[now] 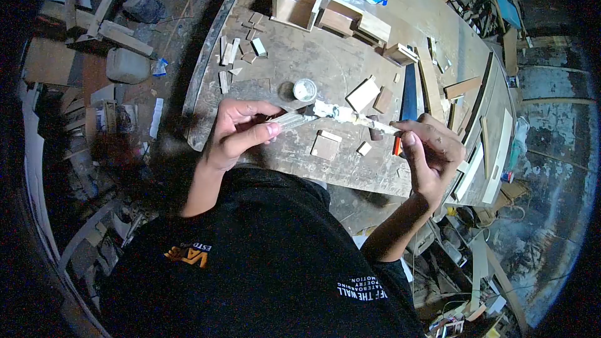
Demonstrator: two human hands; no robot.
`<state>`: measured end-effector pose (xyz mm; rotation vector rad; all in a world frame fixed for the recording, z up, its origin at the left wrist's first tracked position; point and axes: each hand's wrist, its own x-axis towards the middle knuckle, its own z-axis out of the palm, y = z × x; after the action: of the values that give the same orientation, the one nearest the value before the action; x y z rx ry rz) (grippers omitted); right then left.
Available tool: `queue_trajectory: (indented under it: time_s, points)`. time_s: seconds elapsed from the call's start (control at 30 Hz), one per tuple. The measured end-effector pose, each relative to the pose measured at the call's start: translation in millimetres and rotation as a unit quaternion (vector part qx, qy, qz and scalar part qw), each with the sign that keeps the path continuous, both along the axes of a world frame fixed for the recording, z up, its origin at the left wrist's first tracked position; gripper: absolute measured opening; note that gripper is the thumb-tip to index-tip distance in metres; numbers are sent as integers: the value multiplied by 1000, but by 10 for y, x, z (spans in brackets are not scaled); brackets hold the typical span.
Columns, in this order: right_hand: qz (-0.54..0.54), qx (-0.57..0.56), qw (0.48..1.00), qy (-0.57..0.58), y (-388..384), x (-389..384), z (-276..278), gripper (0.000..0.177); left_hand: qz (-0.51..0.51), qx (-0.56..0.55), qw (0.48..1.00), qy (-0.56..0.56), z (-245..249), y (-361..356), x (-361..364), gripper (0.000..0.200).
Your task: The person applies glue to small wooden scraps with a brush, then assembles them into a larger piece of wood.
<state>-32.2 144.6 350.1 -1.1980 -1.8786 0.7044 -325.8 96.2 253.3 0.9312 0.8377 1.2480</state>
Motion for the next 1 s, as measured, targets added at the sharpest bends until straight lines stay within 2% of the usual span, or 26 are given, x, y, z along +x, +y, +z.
queue_trajectory:
  time_s: [0.1, 0.27, 0.4, 0.5, 0.6, 0.73, 0.87, 1.0]
  points:
    - [7, -4, 1000, 3, -14, 13, -14, 20, -35, -3, 997, 75, 87, 15, -80, 22]
    - [23, -5, 998, -52, -43, -23, 53, 20, -17, 23, 995, 91, 80, 19, -61, 25]
    - [-3, 32, 999, -23, -28, 127, -9, 21, -17, 28, 994, 105, 103, 19, -63, 25]
    - [-16, 12, 1000, 17, -69, 116, -5, 21, -14, 35, 993, 110, 84, 19, -70, 24]
    - [-13, 21, 1000, 10, -86, 53, 12, 20, -23, 35, 992, 117, 89, 20, -75, 25]
    - [7, -34, 999, -25, -87, -1, 8, 22, -13, 47, 994, 94, 89, 20, -44, 24]
    - [33, -21, 999, -11, -97, 97, -14, 23, -6, 45, 994, 100, 89, 24, -73, 23]
    - [7, 9, 999, 47, -84, 222, -111, 23, -11, 57, 992, 115, 93, 18, -89, 24]
